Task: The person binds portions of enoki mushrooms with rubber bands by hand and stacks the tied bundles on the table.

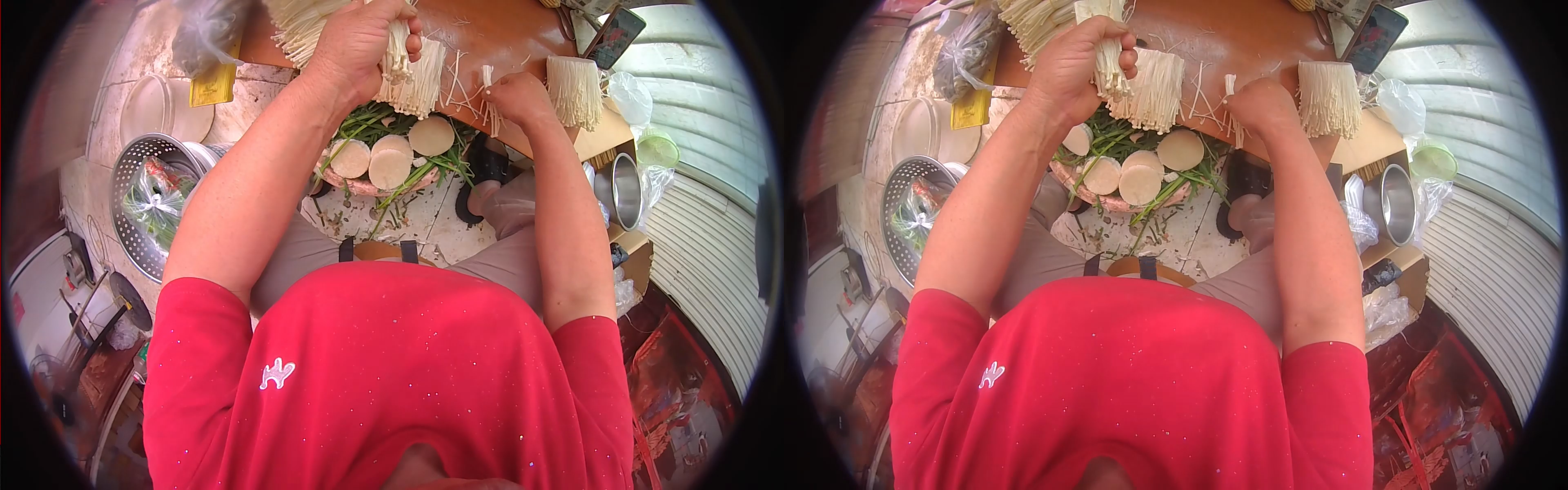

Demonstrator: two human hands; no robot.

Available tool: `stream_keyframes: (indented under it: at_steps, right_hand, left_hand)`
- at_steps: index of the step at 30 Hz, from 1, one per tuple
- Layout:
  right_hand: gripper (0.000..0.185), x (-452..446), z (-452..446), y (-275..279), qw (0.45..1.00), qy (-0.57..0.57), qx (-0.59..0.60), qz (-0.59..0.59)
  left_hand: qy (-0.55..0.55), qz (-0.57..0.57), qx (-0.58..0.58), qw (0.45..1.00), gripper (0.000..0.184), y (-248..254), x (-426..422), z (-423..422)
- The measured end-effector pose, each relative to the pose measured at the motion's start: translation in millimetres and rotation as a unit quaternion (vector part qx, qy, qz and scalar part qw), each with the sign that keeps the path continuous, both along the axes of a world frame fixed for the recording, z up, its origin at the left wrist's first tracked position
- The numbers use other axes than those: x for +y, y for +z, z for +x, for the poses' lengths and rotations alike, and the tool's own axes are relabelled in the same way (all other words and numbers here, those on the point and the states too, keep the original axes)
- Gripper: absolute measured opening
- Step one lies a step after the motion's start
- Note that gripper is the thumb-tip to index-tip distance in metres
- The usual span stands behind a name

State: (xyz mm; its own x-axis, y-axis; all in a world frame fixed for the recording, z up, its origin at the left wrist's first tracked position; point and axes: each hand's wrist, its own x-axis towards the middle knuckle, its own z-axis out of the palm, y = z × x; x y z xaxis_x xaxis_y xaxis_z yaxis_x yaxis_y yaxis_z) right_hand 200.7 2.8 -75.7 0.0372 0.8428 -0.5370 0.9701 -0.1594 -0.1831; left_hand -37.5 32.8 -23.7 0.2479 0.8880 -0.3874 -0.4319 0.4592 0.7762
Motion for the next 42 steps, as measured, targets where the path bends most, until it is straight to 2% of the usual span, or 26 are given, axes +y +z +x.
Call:
stream_keyframes:
  at_steps: [3,6,8,9,10,11,12,14,15,17,18,19,21,22,23,25,26,28,33,38,42]
  right_hand:
    - [0.038,-0.9,-2.2,1.1,0.999,-0.034,0.012,-0.005]
    - [0.034,-2.6,-11.6,18.0,0.998,-0.043,-0.028,0.037]
    - [0.034,-8.5,-23.9,38.2,0.983,-0.063,0.163,0.058]
    - [0.034,-13.1,-32.3,44.6,0.983,-0.065,0.163,0.058]
    - [0.034,-17.7,-42.5,50.5,0.939,-0.166,0.298,-0.03]
    - [0.033,-21.2,-51.5,53.6,0.86,-0.262,0.423,-0.118]
    - [0.033,-24.5,-59.4,52.5,0.86,-0.262,0.423,-0.117]
    - [0.027,-31.2,-71.4,43.5,0.733,-0.354,0.548,-0.192]
    - [0.027,-33.4,-73.7,39.0,0.733,-0.354,0.548,-0.192]
    - [0.025,-36.1,-75.0,33.3,0.638,-0.413,0.638,-0.124]
    - [0.022,-34.3,-72.3,36.1,0.632,-0.405,0.653,-0.102]
    - [0.022,-32.6,-70.8,38.1,0.632,-0.405,0.653,-0.101]
    - [0.022,-29.1,-70.5,41.4,0.721,-0.357,0.593,0.024]
    - [0.019,-29.3,-72.5,45.8,0.749,-0.338,0.566,0.06]
    - [0.019,-29.7,-73.0,46.0,0.749,-0.337,0.567,0.059]
    - [0.026,-31.0,-73.1,46.6,0.84,-0.198,0.474,0.172]
    - [0.026,-32.7,-74.6,49.2,0.84,-0.198,0.474,0.172]
    - [0.027,-35.5,-79.8,58.2,0.899,-0.102,0.349,0.245]
    - [0.031,-36.6,-78.9,60.5,0.896,-0.125,0.371,0.21]
    - [0.033,-34.7,-71.4,52.3,0.898,-0.126,0.367,0.207]
    - [0.033,-33.0,-65.4,61.6,0.915,-0.105,0.357,0.155]
  left_hand:
    - [-0.01,-0.032,0.003,0.999,0.009,0.0,-1.6,0.8]
    - [-0.02,-0.049,-0.043,0.998,0.011,-0.5,-1.7,-0.2]
    - [-0.026,-0.046,-0.079,0.996,0.012,-0.4,-1.5,-0.4]
    - [-0.027,-0.046,-0.079,0.995,0.012,-0.6,-1.8,-0.2]
    - [-0.037,-0.041,-0.095,0.994,0.013,-0.9,-2.4,0.1]
    - [-0.047,-0.036,-0.11,0.992,0.014,-0.9,-3.3,0.9]
    - [-0.048,-0.036,-0.11,0.992,0.014,-0.3,-4.3,2.0]
    - [-0.086,-0.054,-0.179,0.979,0.015,1.3,-7.7,3.8]
    - [-0.086,-0.055,-0.179,0.979,0.015,2.1,-10.3,5.5]
    - [-0.102,-0.065,-0.188,0.975,0.016,2.4,-15.1,10.0]
    - [-0.135,-0.048,-0.237,0.961,0.016,3.6,-15.5,8.9]
    - [-0.136,-0.047,-0.236,0.961,0.016,4.8,-16.8,10.6]
    - [-0.013,-0.088,-0.082,0.993,0.016,9.5,-22.0,15.5]
    - [-0.011,-0.087,-0.081,0.993,0.016,4.8,-20.2,15.5]
    - [0.004,-0.095,-0.084,0.992,0.016,-4.3,-17.8,15.6]
    - [0.019,-0.103,-0.086,0.991,0.016,-8.4,-17.7,15.0]
    - [-0.01,-0.095,-0.085,0.992,0.016,-10.0,-18.5,14.2]
    - [-0.041,-0.088,-0.084,0.992,0.016,-9.6,-20.4,14.3]
    - [-0.092,-0.084,-0.073,0.99,0.016,-9.5,-24.0,14.2]
    - [-0.074,-0.055,-0.047,0.995,0.016,-7.2,-29.5,21.6]
    - [-0.078,-0.025,0.0,0.997,0.017,-10.0,-29.8,23.7]
